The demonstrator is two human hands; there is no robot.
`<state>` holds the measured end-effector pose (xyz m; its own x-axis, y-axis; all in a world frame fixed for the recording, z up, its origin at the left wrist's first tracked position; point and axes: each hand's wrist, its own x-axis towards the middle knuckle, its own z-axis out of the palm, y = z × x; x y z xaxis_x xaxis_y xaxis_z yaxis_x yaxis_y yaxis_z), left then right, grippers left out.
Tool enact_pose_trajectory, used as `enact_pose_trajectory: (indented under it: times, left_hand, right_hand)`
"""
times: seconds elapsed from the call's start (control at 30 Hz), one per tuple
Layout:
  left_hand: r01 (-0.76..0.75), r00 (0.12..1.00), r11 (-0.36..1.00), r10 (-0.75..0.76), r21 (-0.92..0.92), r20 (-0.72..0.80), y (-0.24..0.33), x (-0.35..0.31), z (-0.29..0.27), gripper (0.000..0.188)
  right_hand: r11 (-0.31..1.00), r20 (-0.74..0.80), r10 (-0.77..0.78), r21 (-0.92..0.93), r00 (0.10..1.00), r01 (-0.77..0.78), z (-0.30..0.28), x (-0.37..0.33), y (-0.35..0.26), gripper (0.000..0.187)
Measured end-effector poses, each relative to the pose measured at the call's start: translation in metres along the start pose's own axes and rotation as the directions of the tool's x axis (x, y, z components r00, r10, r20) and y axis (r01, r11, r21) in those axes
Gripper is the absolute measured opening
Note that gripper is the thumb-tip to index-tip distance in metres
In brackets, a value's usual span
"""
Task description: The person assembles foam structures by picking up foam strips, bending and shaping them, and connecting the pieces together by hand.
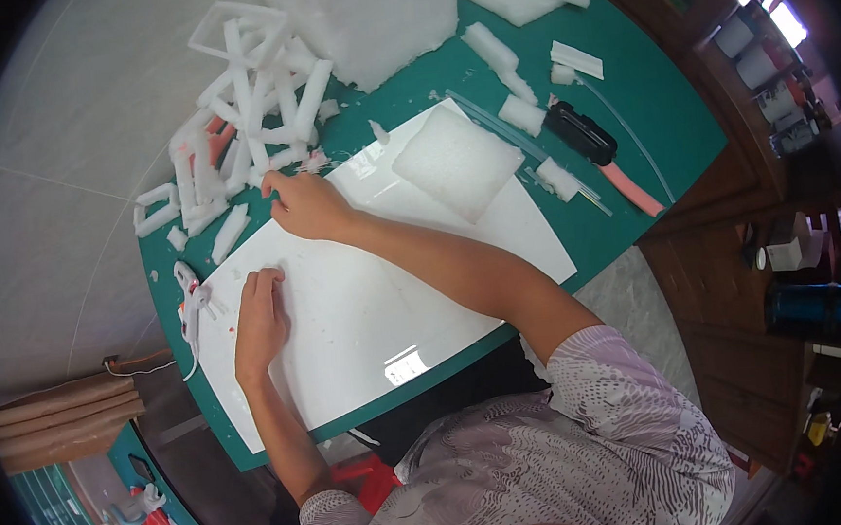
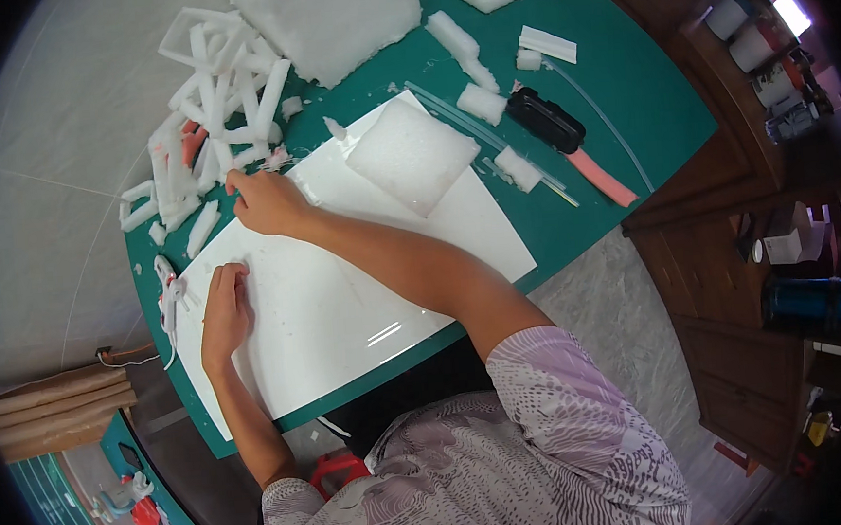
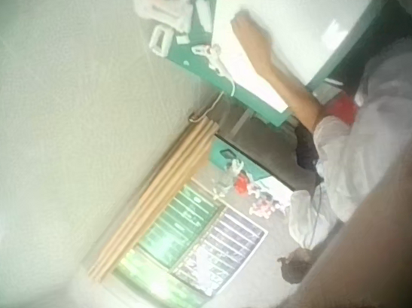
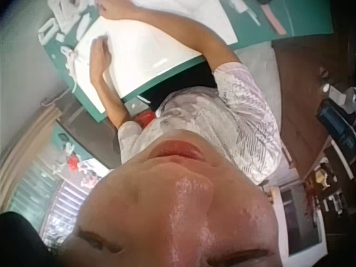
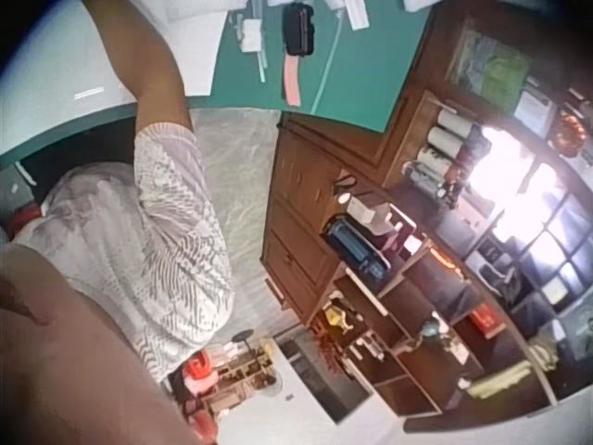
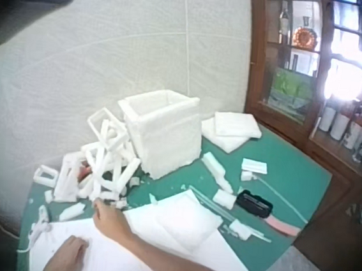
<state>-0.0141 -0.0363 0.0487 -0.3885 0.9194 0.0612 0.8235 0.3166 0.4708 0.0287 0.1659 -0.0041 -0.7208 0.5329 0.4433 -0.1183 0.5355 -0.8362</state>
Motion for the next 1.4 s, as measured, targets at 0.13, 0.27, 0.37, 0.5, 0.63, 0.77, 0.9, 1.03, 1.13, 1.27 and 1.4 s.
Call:
enact_pose_trajectory:
  times: [0.13,0.27,0.37,0.5,0.63,0.77,0.9,1.03,1.13,1.27,1.4]
  left_hand:
    - [0.014,0.999,1.0,-0.013,-0.021,0.035,-0.005,0.0,0.0,0.029]
    - [0.02,0.999,1.0,-0.02,-0.005,0.047,-0.004,0.001,0.002,0.031]
    - [0.031,0.998,1.0,-0.031,-0.003,0.052,-0.006,0.001,0.001,0.034]
    - [0.056,0.997,0.998,-0.054,-0.035,0.055,-0.007,0.0,0.0,0.038]
    - [0.052,0.998,0.998,-0.051,-0.029,0.044,-0.004,0.0,0.0,0.043]
    - [0.074,0.996,0.997,-0.074,-0.006,0.045,-0.005,-0.002,0.002,0.043]
    - [0.065,0.998,0.998,-0.065,-0.016,0.013,-0.001,-0.005,0.002,0.042]
    - [0.021,0.995,1.0,-0.02,0.011,-0.094,-0.001,-0.015,0.011,0.032]
    - [0.006,0.975,1.0,-0.009,-0.011,-0.222,-0.008,-0.018,0.012,0.02]
    - [-0.029,0.973,0.999,0.023,-0.023,-0.228,-0.018,-0.017,0.013,0.024]
    - [0.037,0.989,0.999,-0.038,-0.009,-0.146,-0.01,-0.014,0.009,0.032]
  right_hand:
    - [0.999,0.019,0.0,-0.043,1.0,0.001,-0.002,0.0,-0.001,0.017]
    - [0.998,0.009,-0.026,-0.055,1.0,0.027,-0.001,0.0,0.002,0.016]
    - [0.999,0.02,-0.031,-0.041,0.999,0.032,-0.001,0.001,-0.001,0.016]
    - [0.998,0.044,-0.008,-0.056,0.999,0.011,-0.002,0.001,-0.003,0.015]
    - [0.998,0.049,-0.01,-0.067,0.999,0.014,-0.003,0.002,-0.003,0.014]
    - [0.998,0.075,0.012,-0.067,0.997,-0.007,-0.003,0.002,-0.007,0.013]
    - [0.996,0.065,-0.015,-0.084,0.998,0.021,-0.003,0.0,-0.006,0.013]
    - [0.995,0.057,-0.035,-0.092,0.998,0.04,0.001,-0.001,-0.002,0.014]
    - [0.995,0.101,-0.007,-0.098,0.995,0.017,0.002,0.0,-0.006,0.013]
    - [0.992,0.14,0.042,-0.127,0.989,-0.025,0.001,0.002,-0.005,0.012]
    - [0.986,0.134,0.017,-0.165,0.991,0.005,0.001,0.002,-0.002,0.013]
